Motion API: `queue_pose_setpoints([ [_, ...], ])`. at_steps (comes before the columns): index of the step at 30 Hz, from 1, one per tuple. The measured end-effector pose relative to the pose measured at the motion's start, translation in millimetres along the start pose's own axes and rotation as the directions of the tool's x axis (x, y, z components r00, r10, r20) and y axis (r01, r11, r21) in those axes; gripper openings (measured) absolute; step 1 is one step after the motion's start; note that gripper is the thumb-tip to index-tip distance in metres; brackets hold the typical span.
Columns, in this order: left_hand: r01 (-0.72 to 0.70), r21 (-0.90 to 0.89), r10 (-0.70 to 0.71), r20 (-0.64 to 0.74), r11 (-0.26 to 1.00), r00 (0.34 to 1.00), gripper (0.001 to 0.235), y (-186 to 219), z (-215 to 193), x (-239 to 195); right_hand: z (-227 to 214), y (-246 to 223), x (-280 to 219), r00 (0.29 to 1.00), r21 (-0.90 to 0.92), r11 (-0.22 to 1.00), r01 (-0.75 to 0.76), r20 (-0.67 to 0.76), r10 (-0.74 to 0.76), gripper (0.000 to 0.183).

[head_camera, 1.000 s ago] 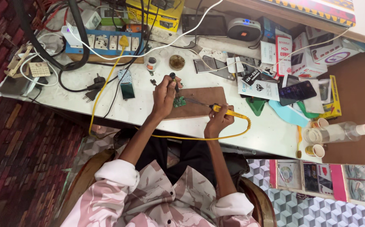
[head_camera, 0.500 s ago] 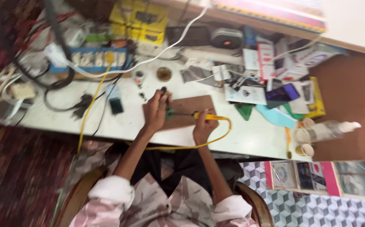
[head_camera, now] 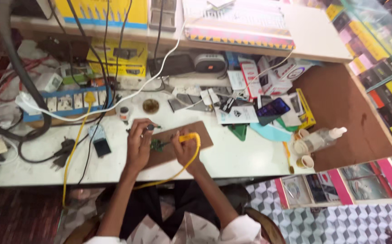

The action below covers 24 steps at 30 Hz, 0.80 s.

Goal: The person uses a soldering iron and tweezers to solder components on a small green circuit board. They repeatedly heat solder joints and adjust small parts while the board rests on a wooden block on a cluttered workbench.

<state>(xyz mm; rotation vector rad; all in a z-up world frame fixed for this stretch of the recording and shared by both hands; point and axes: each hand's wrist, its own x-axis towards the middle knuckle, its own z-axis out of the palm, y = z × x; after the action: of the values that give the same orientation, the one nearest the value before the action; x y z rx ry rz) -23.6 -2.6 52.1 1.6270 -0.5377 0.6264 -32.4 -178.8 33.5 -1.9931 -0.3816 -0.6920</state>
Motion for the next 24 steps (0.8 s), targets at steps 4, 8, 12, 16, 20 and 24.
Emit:
queue_pose_setpoints([
  [4, -0.014, 0.193, -0.019, 0.171, 0.981, 0.985, 0.033, 25.7, -33.2, -2.1, 1.6, -3.2, -0.5, 0.998, 0.090, 0.994, -0.055, 0.044, 0.051, 0.024],
  [8, -0.087, 0.497, -0.106, 0.348, 0.863, 0.931, 0.047, 42.3, -52.7, -6.9, -2.4, -11.3, 9.0, 0.995, 0.104, 0.991, -0.086, 0.067, 0.079, 0.025],
  [12, -0.094, 0.459, 0.006, 0.191, 0.883, 0.982, 0.028, 17.5, -47.7, -34.3, 3.7, 0.6, -2.3, 0.999, 0.114, 0.993, -0.037, 0.031, 0.033, 0.026],
  [16, 0.291, -0.034, -0.292, -0.183, 0.956, 0.939, 0.023, -43.2, -22.3, -53.6, 19.9, 46.6, -12.8, 0.999, 0.007, 1.000, -0.029, -0.015, 0.029, 0.018],
  [20, 0.278, -0.339, -0.408, -0.414, 0.899, 0.814, 0.035, -82.2, -4.5, -44.7, 30.9, 68.8, -4.9, 0.980, -0.045, 0.998, 0.046, -0.192, -0.054, 0.015],
  [24, 0.290, -0.282, -0.374, -0.313, 0.914, 0.873, 0.029, -84.0, -2.0, -42.9, 15.1, 60.6, -9.3, 0.932, -0.297, 0.884, 0.362, 0.078, -0.355, 0.015],
])
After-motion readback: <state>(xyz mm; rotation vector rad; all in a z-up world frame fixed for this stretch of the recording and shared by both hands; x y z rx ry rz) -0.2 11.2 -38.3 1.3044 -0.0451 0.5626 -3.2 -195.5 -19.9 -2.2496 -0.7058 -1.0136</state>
